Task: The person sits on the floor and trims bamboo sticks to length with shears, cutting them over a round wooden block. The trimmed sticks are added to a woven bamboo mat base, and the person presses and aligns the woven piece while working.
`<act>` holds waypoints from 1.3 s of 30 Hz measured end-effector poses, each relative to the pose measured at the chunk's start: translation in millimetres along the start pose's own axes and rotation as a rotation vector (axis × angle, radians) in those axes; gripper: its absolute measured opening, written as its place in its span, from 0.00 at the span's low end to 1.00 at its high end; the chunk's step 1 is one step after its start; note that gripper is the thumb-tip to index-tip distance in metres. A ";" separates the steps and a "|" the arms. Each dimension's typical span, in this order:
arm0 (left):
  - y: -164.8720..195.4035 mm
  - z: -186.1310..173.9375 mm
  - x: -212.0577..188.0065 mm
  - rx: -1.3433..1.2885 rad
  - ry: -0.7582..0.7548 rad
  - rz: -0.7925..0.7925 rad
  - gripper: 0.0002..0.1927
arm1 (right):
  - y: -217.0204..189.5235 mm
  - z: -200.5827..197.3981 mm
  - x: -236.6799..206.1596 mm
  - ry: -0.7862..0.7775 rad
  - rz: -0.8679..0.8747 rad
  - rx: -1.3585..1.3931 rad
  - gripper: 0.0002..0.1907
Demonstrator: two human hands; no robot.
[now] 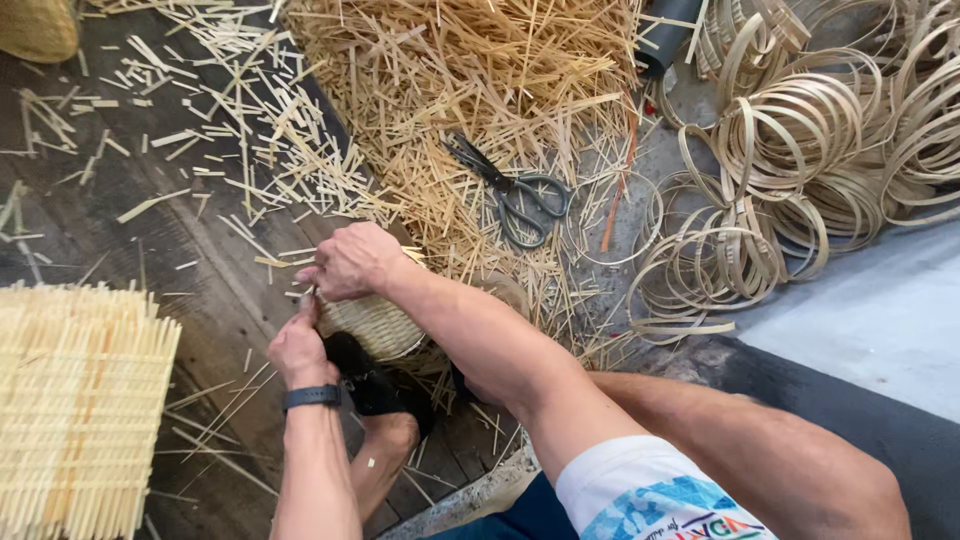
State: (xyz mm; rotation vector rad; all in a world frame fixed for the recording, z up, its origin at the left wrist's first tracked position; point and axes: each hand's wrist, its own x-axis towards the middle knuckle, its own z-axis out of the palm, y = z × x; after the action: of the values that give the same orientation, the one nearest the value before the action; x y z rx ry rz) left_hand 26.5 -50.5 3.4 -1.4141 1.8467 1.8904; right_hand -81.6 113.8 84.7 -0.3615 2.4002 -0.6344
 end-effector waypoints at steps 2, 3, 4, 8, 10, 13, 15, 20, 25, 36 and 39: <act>3.8 -3.9 6.3 -0.021 -0.067 -0.005 0.16 | -1.1 0.2 0.9 0.058 -0.012 -0.012 0.31; 7.0 -6.1 8.5 -0.027 -0.104 -0.004 0.16 | -2.7 0.1 0.2 0.014 0.008 -0.011 0.32; 11.1 -7.3 10.0 0.157 -0.088 0.105 0.16 | -4.9 -1.4 -2.1 -0.029 0.035 -0.006 0.33; 36.4 0.9 5.8 0.703 -0.021 0.953 0.27 | -5.4 -18.1 -29.2 0.383 -0.039 0.030 0.32; 52.9 22.9 0.0 0.769 -0.303 1.041 0.27 | 3.7 -48.4 -53.1 0.519 -0.171 -0.364 0.41; 81.6 52.0 -12.5 0.802 -0.538 0.754 0.29 | 47.2 -118.9 -117.8 0.263 -0.305 -0.449 0.19; 96.0 53.9 -28.7 0.758 -0.496 0.900 0.23 | 76.8 -158.8 -166.5 -0.018 0.086 -0.393 0.13; 91.1 34.3 -80.2 0.759 -0.445 1.453 0.16 | 158.3 -166.7 -220.7 0.170 0.147 -0.318 0.15; 36.3 1.4 -93.4 1.230 -0.470 1.588 0.16 | 224.0 -51.2 -150.8 0.275 0.217 -0.054 0.14; 37.8 20.7 -74.9 0.777 -0.164 1.229 0.54 | 273.5 12.5 -83.9 0.226 0.384 0.063 0.26; 44.1 36.8 -66.2 0.774 -0.215 1.130 0.54 | 273.6 15.2 -99.2 -0.008 0.407 0.542 0.20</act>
State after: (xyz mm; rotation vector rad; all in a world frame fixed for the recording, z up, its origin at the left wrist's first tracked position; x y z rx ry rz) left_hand 14.7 2.5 72.3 0.1488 3.0216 1.1268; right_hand -22.9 379.8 -19.1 0.3425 2.0916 -1.0352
